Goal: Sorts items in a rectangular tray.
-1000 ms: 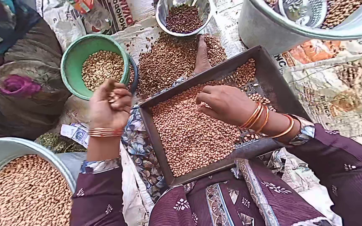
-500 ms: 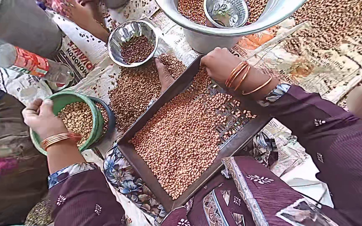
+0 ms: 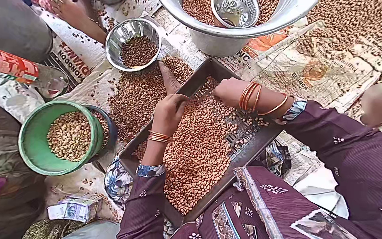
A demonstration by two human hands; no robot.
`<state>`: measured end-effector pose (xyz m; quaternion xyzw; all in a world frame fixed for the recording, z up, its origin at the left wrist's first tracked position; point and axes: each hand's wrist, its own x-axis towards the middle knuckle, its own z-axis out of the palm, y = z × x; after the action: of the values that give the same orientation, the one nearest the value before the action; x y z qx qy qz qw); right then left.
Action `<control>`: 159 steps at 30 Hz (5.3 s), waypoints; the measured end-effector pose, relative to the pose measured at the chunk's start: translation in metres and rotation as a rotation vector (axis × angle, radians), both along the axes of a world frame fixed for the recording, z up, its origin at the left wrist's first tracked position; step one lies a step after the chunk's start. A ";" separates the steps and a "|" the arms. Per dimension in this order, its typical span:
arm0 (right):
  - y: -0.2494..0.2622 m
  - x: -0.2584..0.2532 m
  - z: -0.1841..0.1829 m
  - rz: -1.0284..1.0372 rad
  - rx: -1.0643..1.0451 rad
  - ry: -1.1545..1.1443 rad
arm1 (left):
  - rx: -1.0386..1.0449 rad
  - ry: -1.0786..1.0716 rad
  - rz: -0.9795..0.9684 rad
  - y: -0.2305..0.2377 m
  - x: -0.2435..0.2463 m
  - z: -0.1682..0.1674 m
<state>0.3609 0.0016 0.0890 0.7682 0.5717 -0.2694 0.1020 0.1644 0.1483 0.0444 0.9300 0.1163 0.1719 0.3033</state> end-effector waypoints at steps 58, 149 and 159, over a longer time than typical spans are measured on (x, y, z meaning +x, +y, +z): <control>-0.026 0.012 -0.023 0.030 0.139 0.109 | 0.155 0.511 0.141 -0.052 0.128 -0.018; -0.024 -0.118 -0.012 0.500 -0.100 0.058 | -0.932 -0.059 0.285 0.011 -0.093 0.029; 0.021 -0.153 0.006 0.722 0.177 0.090 | -1.177 -0.191 0.361 -0.025 -0.203 0.046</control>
<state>0.2076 0.0221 0.0948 0.5102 0.8309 -0.1991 0.0986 -0.0388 0.1228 0.0903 0.5531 0.3194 0.2099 0.7403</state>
